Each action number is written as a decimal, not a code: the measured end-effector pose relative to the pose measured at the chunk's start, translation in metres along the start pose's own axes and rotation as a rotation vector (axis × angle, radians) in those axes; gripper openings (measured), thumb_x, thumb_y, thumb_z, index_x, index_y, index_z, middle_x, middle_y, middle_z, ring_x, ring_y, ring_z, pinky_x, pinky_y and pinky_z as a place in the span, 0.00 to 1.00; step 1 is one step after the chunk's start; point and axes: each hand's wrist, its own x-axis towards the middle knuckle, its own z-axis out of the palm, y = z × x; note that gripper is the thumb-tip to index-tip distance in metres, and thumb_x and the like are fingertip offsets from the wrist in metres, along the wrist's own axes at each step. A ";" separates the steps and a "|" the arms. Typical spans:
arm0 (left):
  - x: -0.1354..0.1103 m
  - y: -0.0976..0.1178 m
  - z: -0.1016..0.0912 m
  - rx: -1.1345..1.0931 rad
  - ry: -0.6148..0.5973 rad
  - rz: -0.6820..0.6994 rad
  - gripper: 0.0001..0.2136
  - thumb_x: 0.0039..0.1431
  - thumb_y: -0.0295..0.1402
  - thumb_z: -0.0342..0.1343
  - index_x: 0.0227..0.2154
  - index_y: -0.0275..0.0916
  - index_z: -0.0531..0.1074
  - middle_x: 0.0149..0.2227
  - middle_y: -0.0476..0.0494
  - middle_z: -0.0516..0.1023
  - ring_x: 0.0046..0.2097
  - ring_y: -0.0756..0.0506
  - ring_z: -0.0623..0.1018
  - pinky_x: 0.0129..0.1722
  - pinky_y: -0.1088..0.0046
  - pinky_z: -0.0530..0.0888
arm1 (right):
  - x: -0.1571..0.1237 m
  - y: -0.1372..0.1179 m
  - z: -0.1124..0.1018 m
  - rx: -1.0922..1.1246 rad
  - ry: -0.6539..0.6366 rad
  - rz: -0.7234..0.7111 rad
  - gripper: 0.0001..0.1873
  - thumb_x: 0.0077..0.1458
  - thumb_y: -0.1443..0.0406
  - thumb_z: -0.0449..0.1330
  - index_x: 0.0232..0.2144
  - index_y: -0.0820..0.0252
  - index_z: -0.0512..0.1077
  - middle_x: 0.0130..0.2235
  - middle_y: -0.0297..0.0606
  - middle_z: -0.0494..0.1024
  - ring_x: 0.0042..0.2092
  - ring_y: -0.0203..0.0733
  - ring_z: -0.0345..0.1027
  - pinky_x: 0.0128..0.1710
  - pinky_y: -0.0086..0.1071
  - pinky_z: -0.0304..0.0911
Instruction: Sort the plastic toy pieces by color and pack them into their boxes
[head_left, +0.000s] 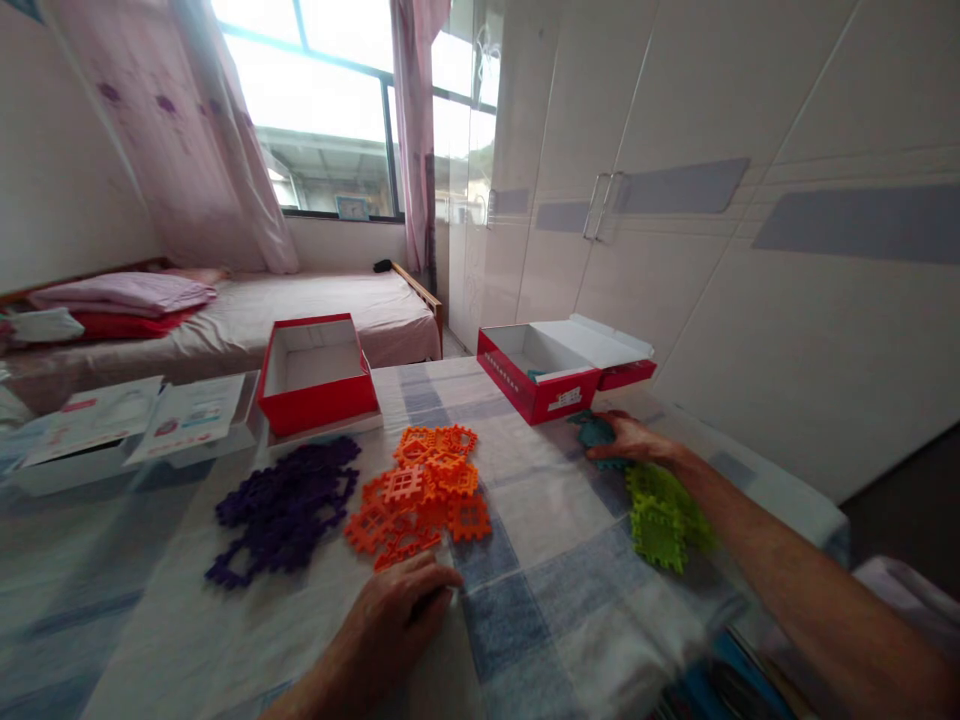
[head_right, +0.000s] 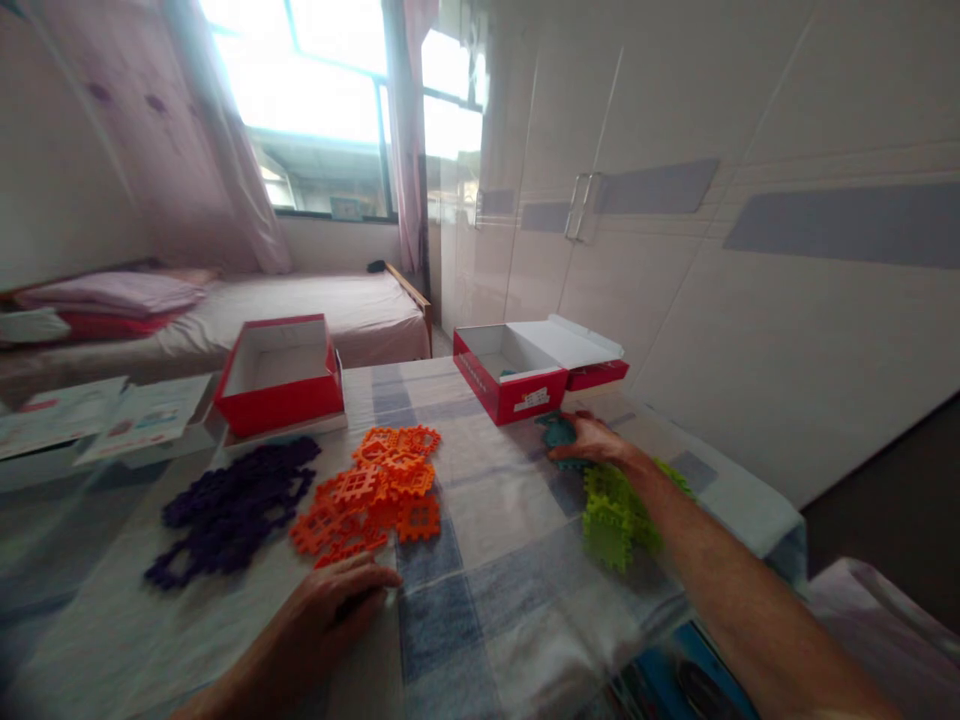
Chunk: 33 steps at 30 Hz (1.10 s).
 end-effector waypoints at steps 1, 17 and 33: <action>0.000 0.000 0.000 0.003 -0.009 -0.002 0.11 0.58 0.26 0.47 0.36 0.41 0.76 0.32 0.48 0.77 0.34 0.50 0.77 0.35 0.79 0.70 | 0.001 0.001 0.000 0.040 -0.013 0.010 0.36 0.33 0.53 0.68 0.46 0.61 0.72 0.43 0.43 0.77 0.46 0.53 0.69 0.47 0.37 0.63; -0.002 -0.005 0.002 0.015 -0.002 0.018 0.11 0.58 0.27 0.48 0.36 0.41 0.75 0.34 0.48 0.78 0.36 0.50 0.77 0.36 0.79 0.70 | -0.013 0.004 -0.009 0.655 0.150 0.406 0.35 0.36 0.62 0.70 0.49 0.66 0.69 0.41 0.46 0.78 0.32 0.41 0.73 0.29 0.30 0.69; -0.001 -0.005 0.004 0.015 0.005 0.020 0.12 0.57 0.26 0.47 0.37 0.41 0.75 0.34 0.47 0.78 0.35 0.50 0.77 0.36 0.78 0.70 | 0.018 -0.019 -0.058 1.391 0.674 0.277 0.12 0.42 0.77 0.61 0.32 0.61 0.71 0.26 0.30 0.77 0.24 0.32 0.69 0.24 0.24 0.69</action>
